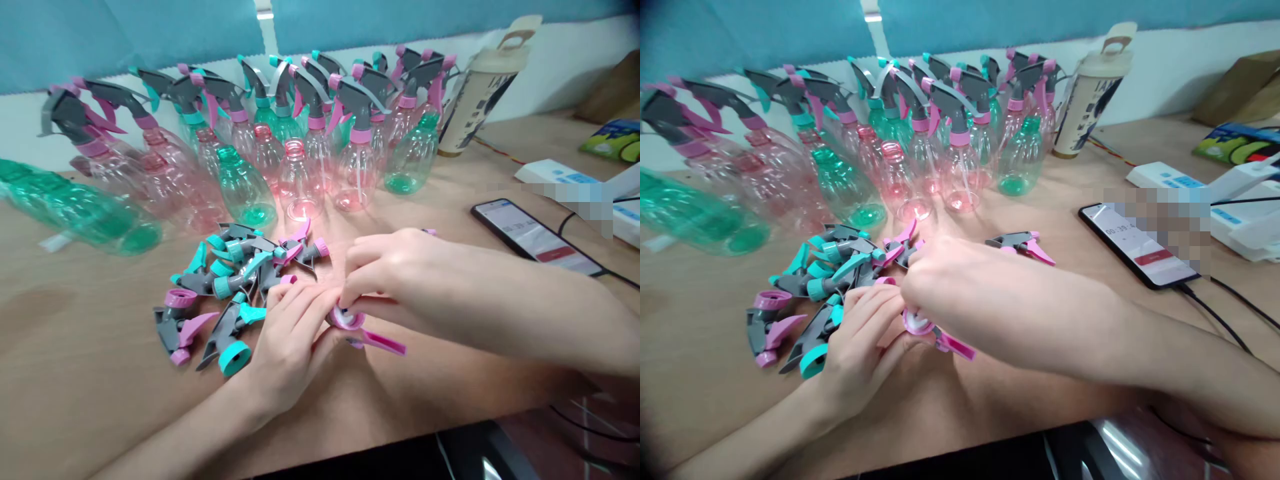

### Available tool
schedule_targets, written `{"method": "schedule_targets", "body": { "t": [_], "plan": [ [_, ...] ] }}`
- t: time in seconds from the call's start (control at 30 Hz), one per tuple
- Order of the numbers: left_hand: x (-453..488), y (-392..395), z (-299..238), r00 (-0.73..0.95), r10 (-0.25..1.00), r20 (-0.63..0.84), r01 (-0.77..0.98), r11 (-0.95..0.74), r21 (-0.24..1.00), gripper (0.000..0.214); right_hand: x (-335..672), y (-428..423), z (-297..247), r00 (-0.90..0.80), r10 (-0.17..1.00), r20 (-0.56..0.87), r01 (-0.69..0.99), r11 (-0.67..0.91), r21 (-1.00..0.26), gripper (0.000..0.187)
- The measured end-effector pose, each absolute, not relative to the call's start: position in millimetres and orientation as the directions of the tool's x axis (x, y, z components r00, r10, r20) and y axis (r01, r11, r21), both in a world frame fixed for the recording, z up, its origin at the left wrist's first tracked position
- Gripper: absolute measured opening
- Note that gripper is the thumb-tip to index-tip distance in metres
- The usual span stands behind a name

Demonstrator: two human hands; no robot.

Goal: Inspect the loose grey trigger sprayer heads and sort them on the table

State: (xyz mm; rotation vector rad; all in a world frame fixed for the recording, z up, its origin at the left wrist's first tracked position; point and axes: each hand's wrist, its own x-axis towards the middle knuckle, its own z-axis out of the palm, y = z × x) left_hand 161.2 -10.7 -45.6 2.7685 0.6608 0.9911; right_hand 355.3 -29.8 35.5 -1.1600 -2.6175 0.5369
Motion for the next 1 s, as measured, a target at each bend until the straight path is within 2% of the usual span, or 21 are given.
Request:
{"method": "schedule_targets", "body": {
  "t": [0.23, 0.4, 0.63, 0.83, 1.0],
  "plan": [
    [160, -10, -44, 0.673, 0.513, 0.532, 0.391, -0.858, 0.333, 0.021, 366, -21, 34, -0.619, 0.785, 0.009, 0.723, 0.574, -0.384, 0.019],
    [160, -10, -47, 0.650, 0.521, 0.553, 0.399, -0.853, 0.335, 0.021, 359, -25, 30, -0.630, 0.775, 0.054, 0.704, 0.599, -0.382, 0.019],
    [159, -7, -50, 0.624, 0.613, 0.485, 0.428, -0.787, 0.444, 0.022, 361, -16, 30, -0.638, 0.765, 0.092, 0.702, 0.627, -0.338, 0.014],
    [160, -8, -50, 0.601, 0.574, 0.557, 0.415, -0.819, 0.396, 0.021, 353, -19, 26, -0.666, 0.721, 0.191, 0.645, 0.686, -0.337, 0.014],
    [161, -6, -50, 0.600, 0.593, 0.537, 0.435, -0.805, 0.403, 0.014, 348, -13, 17, -0.639, 0.733, 0.235, 0.644, 0.676, -0.358, 0.012]
  ]
}}
